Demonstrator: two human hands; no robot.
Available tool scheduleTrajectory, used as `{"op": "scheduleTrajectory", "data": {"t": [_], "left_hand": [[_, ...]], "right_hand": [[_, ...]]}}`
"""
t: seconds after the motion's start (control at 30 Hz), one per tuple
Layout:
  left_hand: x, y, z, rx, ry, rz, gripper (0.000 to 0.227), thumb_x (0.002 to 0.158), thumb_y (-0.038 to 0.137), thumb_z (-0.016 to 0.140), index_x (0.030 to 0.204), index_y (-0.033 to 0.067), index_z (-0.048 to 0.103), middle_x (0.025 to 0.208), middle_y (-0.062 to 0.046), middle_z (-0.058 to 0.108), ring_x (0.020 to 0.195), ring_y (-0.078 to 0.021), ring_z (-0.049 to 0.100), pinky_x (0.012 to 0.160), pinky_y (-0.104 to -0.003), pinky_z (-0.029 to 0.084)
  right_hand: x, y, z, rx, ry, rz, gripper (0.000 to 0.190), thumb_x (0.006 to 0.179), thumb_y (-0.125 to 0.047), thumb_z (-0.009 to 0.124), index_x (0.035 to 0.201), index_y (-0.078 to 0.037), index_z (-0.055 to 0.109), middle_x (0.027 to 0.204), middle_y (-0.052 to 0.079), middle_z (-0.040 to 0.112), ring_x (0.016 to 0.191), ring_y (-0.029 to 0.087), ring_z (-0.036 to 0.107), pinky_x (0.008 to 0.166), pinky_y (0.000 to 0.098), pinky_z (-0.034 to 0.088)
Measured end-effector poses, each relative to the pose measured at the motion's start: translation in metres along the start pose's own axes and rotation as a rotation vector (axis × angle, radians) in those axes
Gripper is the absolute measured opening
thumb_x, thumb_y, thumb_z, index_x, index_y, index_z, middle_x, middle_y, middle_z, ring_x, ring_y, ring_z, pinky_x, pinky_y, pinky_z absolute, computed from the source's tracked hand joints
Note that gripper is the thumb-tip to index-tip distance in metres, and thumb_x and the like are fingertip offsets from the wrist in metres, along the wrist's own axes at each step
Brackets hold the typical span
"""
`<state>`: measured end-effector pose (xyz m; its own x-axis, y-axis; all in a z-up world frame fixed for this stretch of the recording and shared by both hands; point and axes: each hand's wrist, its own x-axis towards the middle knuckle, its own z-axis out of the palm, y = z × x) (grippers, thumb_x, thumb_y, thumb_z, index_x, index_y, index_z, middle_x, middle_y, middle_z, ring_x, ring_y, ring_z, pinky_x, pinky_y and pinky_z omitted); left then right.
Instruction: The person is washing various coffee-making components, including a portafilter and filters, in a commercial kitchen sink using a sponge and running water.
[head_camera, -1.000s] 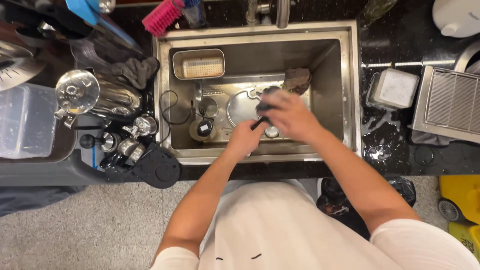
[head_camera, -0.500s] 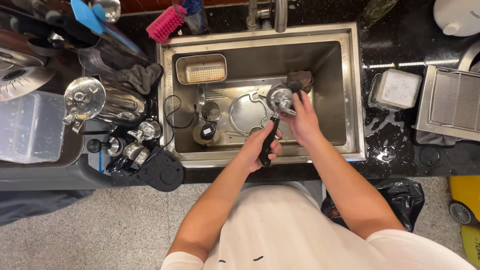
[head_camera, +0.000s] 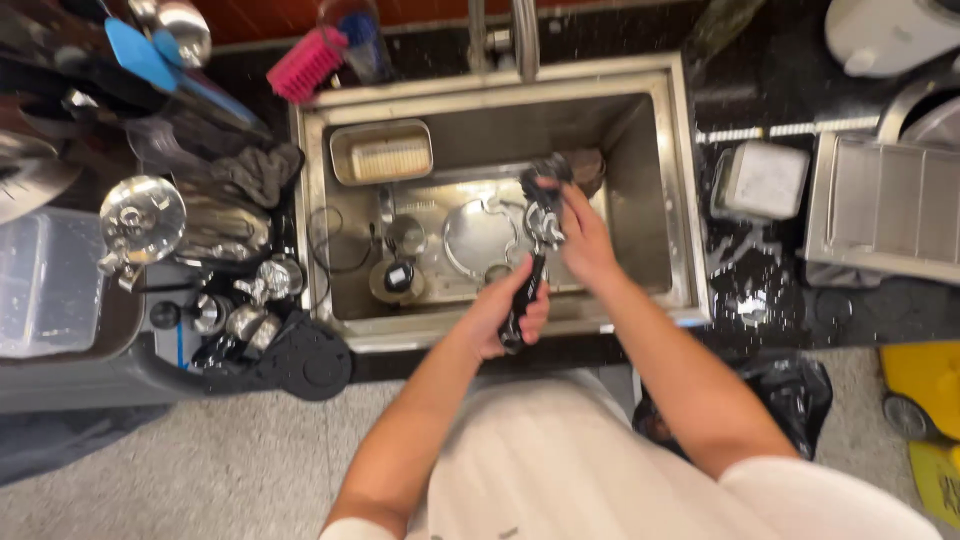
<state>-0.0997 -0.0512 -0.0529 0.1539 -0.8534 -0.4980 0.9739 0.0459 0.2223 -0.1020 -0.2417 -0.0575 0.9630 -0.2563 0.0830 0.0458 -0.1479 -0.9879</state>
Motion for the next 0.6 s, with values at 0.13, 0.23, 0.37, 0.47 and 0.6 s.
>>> {"op": "scheduleTrajectory", "data": {"t": [0.13,0.23,0.37,0.47,0.6], "left_hand": [[0.006,-0.021,0.006,-0.048,-0.075,0.022,0.054,0.104,0.063,0.047,0.091,0.011,0.052,0.069,0.002,0.045,0.053,-0.0097,0.044,0.049,-0.027,0.041],[0.015,-0.015,0.008,-0.169,-0.033,0.093,0.054,0.105,0.064,0.047,0.093,0.0115,0.052,0.071,0.002,0.044,0.056,-0.0088,0.044,0.051,-0.025,0.039],[0.017,0.004,0.006,-0.255,-0.084,0.102,0.059,0.103,0.069,0.043,0.087,0.0128,0.049,0.069,0.003,0.042,0.054,-0.0069,0.041,0.046,-0.022,0.036],[0.016,0.013,0.015,-0.232,-0.197,0.077,0.062,0.103,0.071,0.042,0.086,0.0117,0.048,0.068,0.002,0.041,0.053,-0.007,0.04,0.045,-0.021,0.034],[0.023,0.015,0.021,-0.284,-0.356,0.076,0.065,0.105,0.072,0.039,0.087,0.0104,0.047,0.068,0.002,0.04,0.052,-0.0074,0.04,0.044,-0.021,0.034]], "right_hand": [[-0.03,0.023,0.006,0.196,0.182,0.065,0.031,0.108,-0.002,0.045,0.132,-0.009,0.065,0.128,0.004,0.065,0.121,0.011,0.059,0.106,0.0256,0.046],[-0.036,0.021,0.002,0.014,0.351,0.102,0.027,0.103,0.001,0.061,0.128,-0.007,0.07,0.12,0.006,0.067,0.102,0.012,0.06,0.09,0.0281,0.048],[-0.044,0.003,0.0,-0.155,0.225,-0.15,0.045,0.084,0.005,0.073,0.125,-0.008,0.06,0.119,0.005,0.058,0.114,0.015,0.06,0.1,0.0287,0.048],[-0.035,-0.011,-0.004,-0.093,0.153,-0.053,0.062,0.079,0.005,0.071,0.137,-0.007,0.052,0.116,0.004,0.058,0.11,0.015,0.059,0.098,0.028,0.048],[-0.013,-0.015,-0.021,-0.166,0.235,-0.298,0.052,0.088,0.012,0.063,0.137,-0.006,0.061,0.134,0.011,0.057,0.128,0.019,0.057,0.111,0.0316,0.048]]}}
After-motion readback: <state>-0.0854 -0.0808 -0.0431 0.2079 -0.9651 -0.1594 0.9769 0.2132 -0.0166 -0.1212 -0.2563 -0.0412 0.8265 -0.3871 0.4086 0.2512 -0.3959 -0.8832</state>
